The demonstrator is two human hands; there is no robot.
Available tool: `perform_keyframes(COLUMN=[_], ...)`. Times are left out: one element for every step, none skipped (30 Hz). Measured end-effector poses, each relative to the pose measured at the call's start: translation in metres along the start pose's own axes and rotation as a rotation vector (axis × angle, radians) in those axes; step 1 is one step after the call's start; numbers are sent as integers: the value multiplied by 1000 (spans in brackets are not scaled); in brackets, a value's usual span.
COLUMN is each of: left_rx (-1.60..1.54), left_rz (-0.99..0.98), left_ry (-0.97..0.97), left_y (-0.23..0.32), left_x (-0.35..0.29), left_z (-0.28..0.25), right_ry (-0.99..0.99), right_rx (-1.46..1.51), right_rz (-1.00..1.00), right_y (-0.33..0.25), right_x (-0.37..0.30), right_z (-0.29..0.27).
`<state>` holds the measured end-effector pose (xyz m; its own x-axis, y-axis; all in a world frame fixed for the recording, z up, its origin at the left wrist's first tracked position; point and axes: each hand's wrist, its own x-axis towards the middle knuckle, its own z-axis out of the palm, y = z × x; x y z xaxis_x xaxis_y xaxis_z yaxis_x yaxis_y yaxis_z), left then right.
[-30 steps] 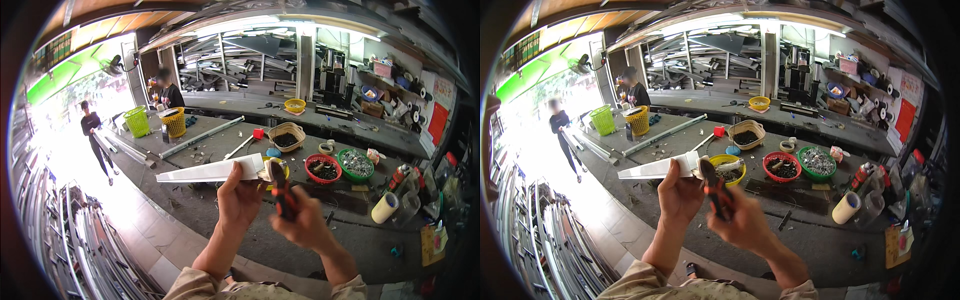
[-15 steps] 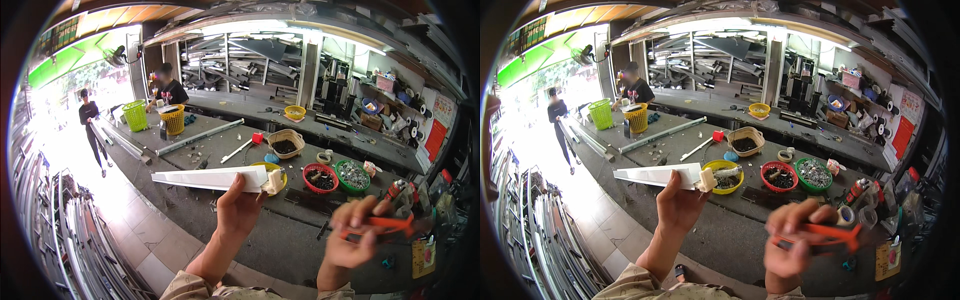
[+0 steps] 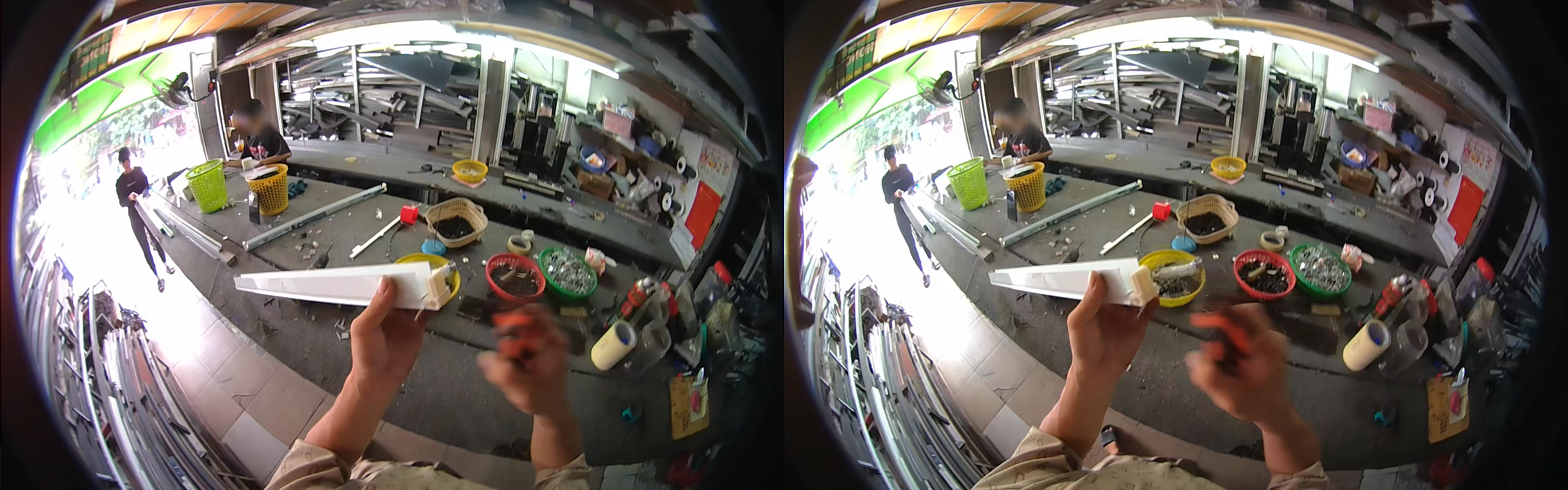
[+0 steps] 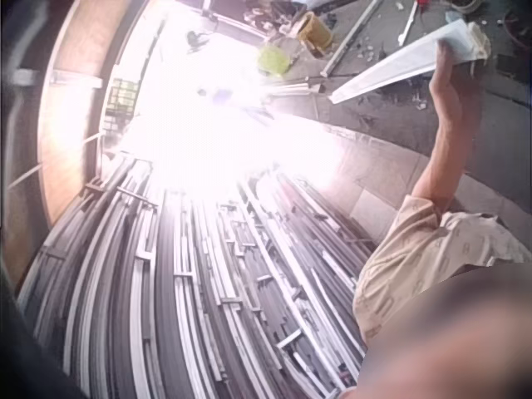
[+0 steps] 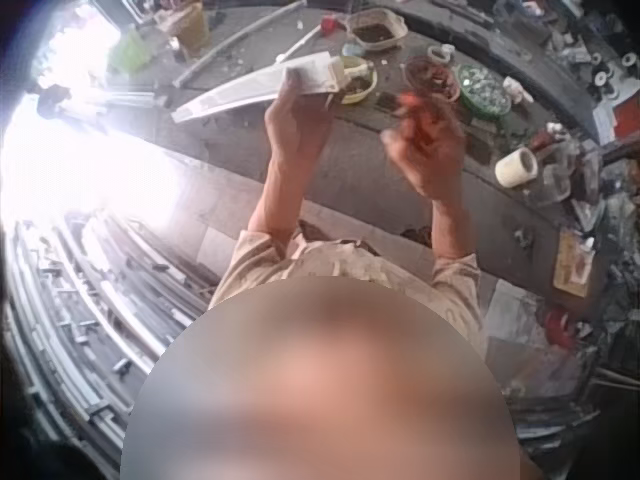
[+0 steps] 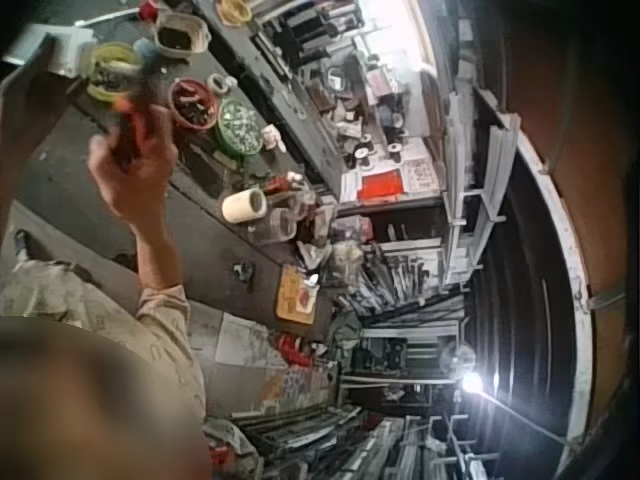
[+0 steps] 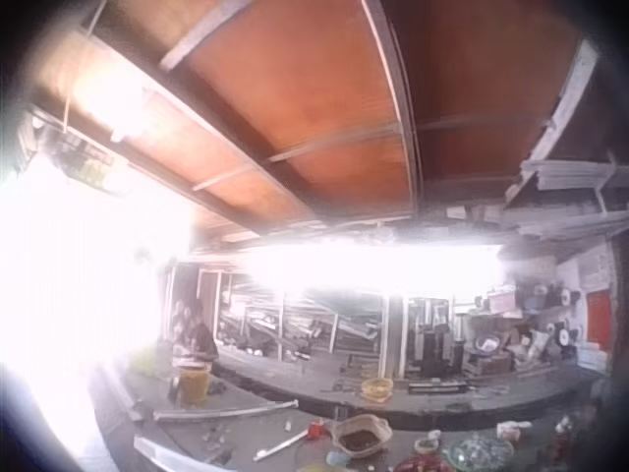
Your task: The person uses a cordless drill to fasten black plastic brackets onto a long white aluminum profile. They then use pliers to trim or adjust a white plastic end cap on the profile. The person places the assembled profile onto a nearby rack.
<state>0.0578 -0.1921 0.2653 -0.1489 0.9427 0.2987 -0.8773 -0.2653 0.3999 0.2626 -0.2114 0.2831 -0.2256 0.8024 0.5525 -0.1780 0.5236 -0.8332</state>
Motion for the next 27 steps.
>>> perform_keyframes(left_rx=[-13,-4,11,20,15,-3,-21,-6,2,10,-12,28,-9,-46,-12,22,58,65,78,95,120,190,247,312,378,495,594], left_rz=[-2,-26,-46,-68,-80,-93,-114,-121,-117,-103,-132,-179,-187,-199,-200,-209,-218,-230,-254,-280,-319,-357,-398,-464,-496,-523,-565], left_ry=[-17,-49,-49,-37,-43,-32,8,-27,-48,-54,-90,-68,-87,-118,-93,-74,-35,-66,-60,-48,5,29,48,79,132,150,182], left_y=[0,-1,-3,-5,-7,-11,-14,-16,-19,-21,-24,-26,-29,-32,-31,-29,-30,-30,-29,-26,-24,-20,-13,-5,6,21,39], left_x=[-2,-1,-3,-5,-5,-5,-7,-8,-6,-6,-7,-9,-13,-16,-20,-22,-22,-22,-26,-32,-35,-39,-44,-46,-50,-52,-52], left_z=[-1,-2,-3,-5,-6,-7,-9,-12,-15,-19,-23,-28,-31,-35,-42,-49,-56,-63,-73,-82,-89,-98,-108,-118,-128,-140,-151], right_ry=[153,180,173,67,-27,-74,-172,-236,-46,67,171,286,110,-18,-110,-201,-113,44,206,371,392,415,441,395,353,313,209], right_rx=[275,575,430,199,-174,-403,-463,-488,-442,-334,-36,245,11,-234,-438,-640,-521,-366,-196,-19,-95,-171,-249,-410,-570,-731,-824], right_rz=[-179,-302,-332,-283,-307,-337,-159,-63,-279,-422,-305,-138,85,148,57,-18,28,143,263,391,427,465,504,449,391,334,588], right_y=[3,-1,2,2,2,6,6,7,15,22,33,43,49,56,64,72,78,86,93,100,109,117,124,130,134,138,134], right_x=[1,2,1,3,3,5,2,-2,-1,0,-10,-23,-28,-35,-40,-47,-55,-64,-76,-90,-100,-107,-116,-127,-137,-143,-153], right_z=[1,-6,-2,-3,-4,-1,-4,-7,-6,-8,-1,9,4,0,-6,-12,-20,-27,-36,-42,-48,-55,-57,-56,-52,-48,-46])
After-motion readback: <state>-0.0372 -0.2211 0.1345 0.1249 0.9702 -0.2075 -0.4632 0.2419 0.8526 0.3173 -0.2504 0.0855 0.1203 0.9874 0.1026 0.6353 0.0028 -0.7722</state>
